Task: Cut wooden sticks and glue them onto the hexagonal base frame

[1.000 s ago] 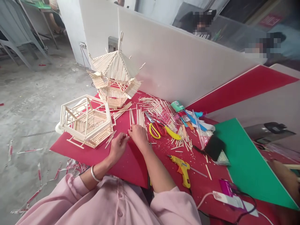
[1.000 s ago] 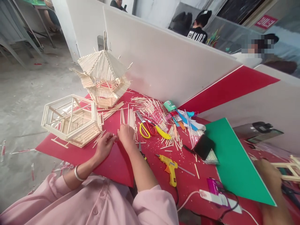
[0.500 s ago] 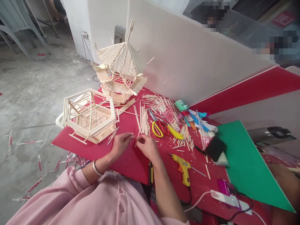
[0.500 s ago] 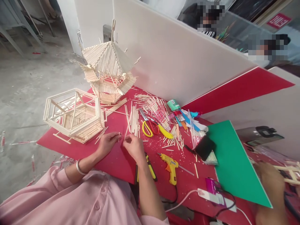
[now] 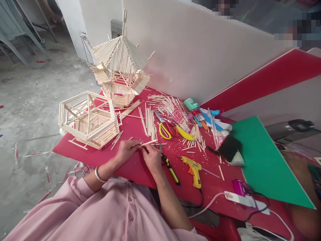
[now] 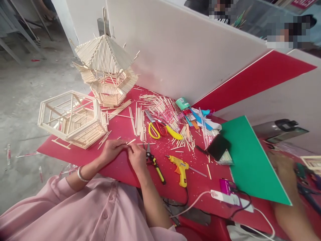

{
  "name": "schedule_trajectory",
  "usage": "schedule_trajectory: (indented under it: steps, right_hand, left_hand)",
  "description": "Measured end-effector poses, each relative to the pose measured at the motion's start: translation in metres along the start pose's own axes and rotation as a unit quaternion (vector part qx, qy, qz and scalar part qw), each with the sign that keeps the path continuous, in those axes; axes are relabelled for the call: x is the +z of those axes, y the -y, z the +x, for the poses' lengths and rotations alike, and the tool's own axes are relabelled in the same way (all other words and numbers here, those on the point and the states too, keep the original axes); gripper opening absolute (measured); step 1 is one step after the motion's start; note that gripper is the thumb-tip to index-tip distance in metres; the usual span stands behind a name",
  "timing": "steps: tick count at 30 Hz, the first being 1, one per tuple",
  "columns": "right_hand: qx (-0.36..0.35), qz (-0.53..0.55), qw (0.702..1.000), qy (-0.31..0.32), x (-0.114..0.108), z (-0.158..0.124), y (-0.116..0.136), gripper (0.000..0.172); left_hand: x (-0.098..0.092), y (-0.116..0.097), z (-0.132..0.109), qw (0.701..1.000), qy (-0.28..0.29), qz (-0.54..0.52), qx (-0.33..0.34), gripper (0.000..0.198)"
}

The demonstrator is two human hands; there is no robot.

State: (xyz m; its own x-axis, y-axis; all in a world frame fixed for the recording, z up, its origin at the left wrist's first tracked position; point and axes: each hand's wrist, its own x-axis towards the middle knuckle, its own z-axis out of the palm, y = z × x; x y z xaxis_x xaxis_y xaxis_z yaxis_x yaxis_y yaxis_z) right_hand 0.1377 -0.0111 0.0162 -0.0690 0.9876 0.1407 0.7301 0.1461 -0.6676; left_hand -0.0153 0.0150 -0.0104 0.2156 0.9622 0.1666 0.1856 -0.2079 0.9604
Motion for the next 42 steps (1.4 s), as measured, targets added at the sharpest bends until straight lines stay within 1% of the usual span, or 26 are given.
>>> schedule_trajectory:
  steps: [3, 5, 6, 8, 10, 11, 12, 14, 15, 17, 20, 22, 23, 24, 26, 27, 29, 30, 31, 32, 33, 35, 36, 38, 39, 42]
  right_hand:
    - [-0.009, -0.005, 1.000, 0.009, -0.003, -0.002, 0.006, 0.023]
    - [-0.013, -0.008, 1.000, 0.018, -0.009, -0.009, 0.011, 0.024]
    - [-0.010, -0.015, 1.000, 0.015, -0.014, -0.015, 0.012, 0.025]
    - [0.008, -0.053, 0.998, -0.013, -0.026, -0.032, 0.012, 0.030]
    - [0.036, -0.133, 0.988, -0.065, -0.040, -0.054, 0.006, 0.040]
    - [0.048, -0.174, 0.981, -0.074, -0.046, -0.066, 0.001, 0.051]
    - [0.071, -0.213, 0.972, -0.075, -0.051, -0.078, -0.003, 0.067]
    - [0.125, -0.267, 0.955, -0.037, -0.056, -0.097, -0.011, 0.091]
    - [0.151, -0.283, 0.947, -0.011, -0.057, -0.104, -0.013, 0.097]
    - [0.187, -0.295, 0.937, 0.030, -0.056, -0.112, -0.015, 0.097]
    - [0.223, -0.278, 0.934, 0.035, -0.057, -0.109, -0.018, 0.088]
    - [0.261, -0.229, 0.937, 0.027, -0.063, -0.105, -0.023, 0.082]
    - [0.286, -0.182, 0.941, 0.024, -0.067, -0.103, -0.027, 0.079]
    - [0.309, -0.115, 0.944, 0.022, -0.071, -0.103, -0.030, 0.077]
    - [0.335, 0.072, 0.939, 0.024, -0.078, -0.106, -0.034, 0.070]
    - [0.329, 0.181, 0.926, 0.026, -0.080, -0.108, -0.033, 0.065]
    - [0.286, 0.371, 0.883, 0.035, -0.080, -0.114, -0.026, 0.061]
    - [0.259, 0.428, 0.865, 0.041, -0.077, -0.117, -0.019, 0.061]
    - [0.239, 0.451, 0.858, 0.051, -0.074, -0.118, -0.011, 0.062]
    - [0.228, 0.440, 0.866, 0.064, -0.070, -0.118, -0.003, 0.063]
    - [0.227, 0.395, 0.887, 0.072, -0.065, -0.116, 0.004, 0.065]
    - [0.239, 0.239, 0.939, 0.066, -0.058, -0.112, 0.015, 0.072]
    - [0.242, 0.157, 0.956, 0.053, -0.054, -0.109, 0.018, 0.074]
    - [0.237, 0.029, 0.971, 0.015, -0.049, -0.106, 0.018, 0.072]
    - [0.229, -0.011, 0.973, 0.003, -0.046, -0.106, 0.017, 0.071]
    - [0.196, -0.084, 0.977, 0.002, -0.041, -0.106, 0.012, 0.068]
  left_hand:
    - [0.001, 0.002, -0.002, 0.999, -0.007, 0.034, 0.028, 0.017]
    - [0.002, 0.004, -0.005, 0.997, -0.008, 0.063, 0.042, 0.019]
    - [0.003, 0.004, -0.007, 0.996, -0.007, 0.079, 0.040, 0.020]
    - [0.005, 0.004, -0.010, 0.994, -0.011, 0.106, 0.026, 0.021]
    - [0.006, 0.003, -0.013, 0.992, -0.026, 0.125, 0.013, 0.022]
    - [0.007, 0.003, -0.013, 0.991, -0.031, 0.131, 0.015, 0.023]
    - [0.007, 0.003, -0.014, 0.990, -0.034, 0.134, 0.023, 0.022]
    - [0.008, 0.004, -0.014, 0.989, -0.035, 0.135, 0.053, 0.020]
    - [0.008, 0.005, -0.014, 0.988, -0.032, 0.133, 0.071, 0.019]
    - [0.009, 0.007, -0.015, 0.986, -0.028, 0.127, 0.106, 0.019]
    - [0.008, 0.008, -0.014, 0.981, -0.032, 0.124, 0.143, 0.020]
    - [0.008, 0.007, -0.014, 0.978, -0.047, 0.123, 0.160, 0.019]
    - [0.008, 0.007, -0.013, 0.977, -0.056, 0.123, 0.166, 0.018]
    - [0.008, 0.006, -0.013, 0.975, -0.063, 0.124, 0.171, 0.017]
    - [0.008, 0.006, -0.013, 0.974, -0.069, 0.130, 0.173, 0.016]
    - [0.009, 0.006, -0.013, 0.973, -0.069, 0.134, 0.173, 0.016]
    - [0.009, 0.007, -0.013, 0.973, -0.067, 0.138, 0.171, 0.016]
    - [0.009, 0.007, -0.013, 0.973, -0.068, 0.138, 0.169, 0.017]
    - [0.010, 0.007, -0.013, 0.974, -0.070, 0.138, 0.167, 0.017]
    - [0.010, 0.008, -0.013, 0.974, -0.071, 0.137, 0.166, 0.016]
    - [0.010, 0.008, -0.013, 0.974, -0.072, 0.138, 0.164, 0.016]
    - [0.011, 0.008, -0.013, 0.974, -0.071, 0.140, 0.161, 0.016]
    - [0.012, 0.009, -0.013, 0.975, -0.071, 0.140, 0.160, 0.016]
    - [0.013, 0.010, -0.014, 0.975, -0.071, 0.136, 0.158, 0.017]
    - [0.014, 0.010, -0.014, 0.976, -0.071, 0.133, 0.158, 0.017]
    - [0.014, 0.010, -0.014, 0.977, -0.071, 0.127, 0.156, 0.018]
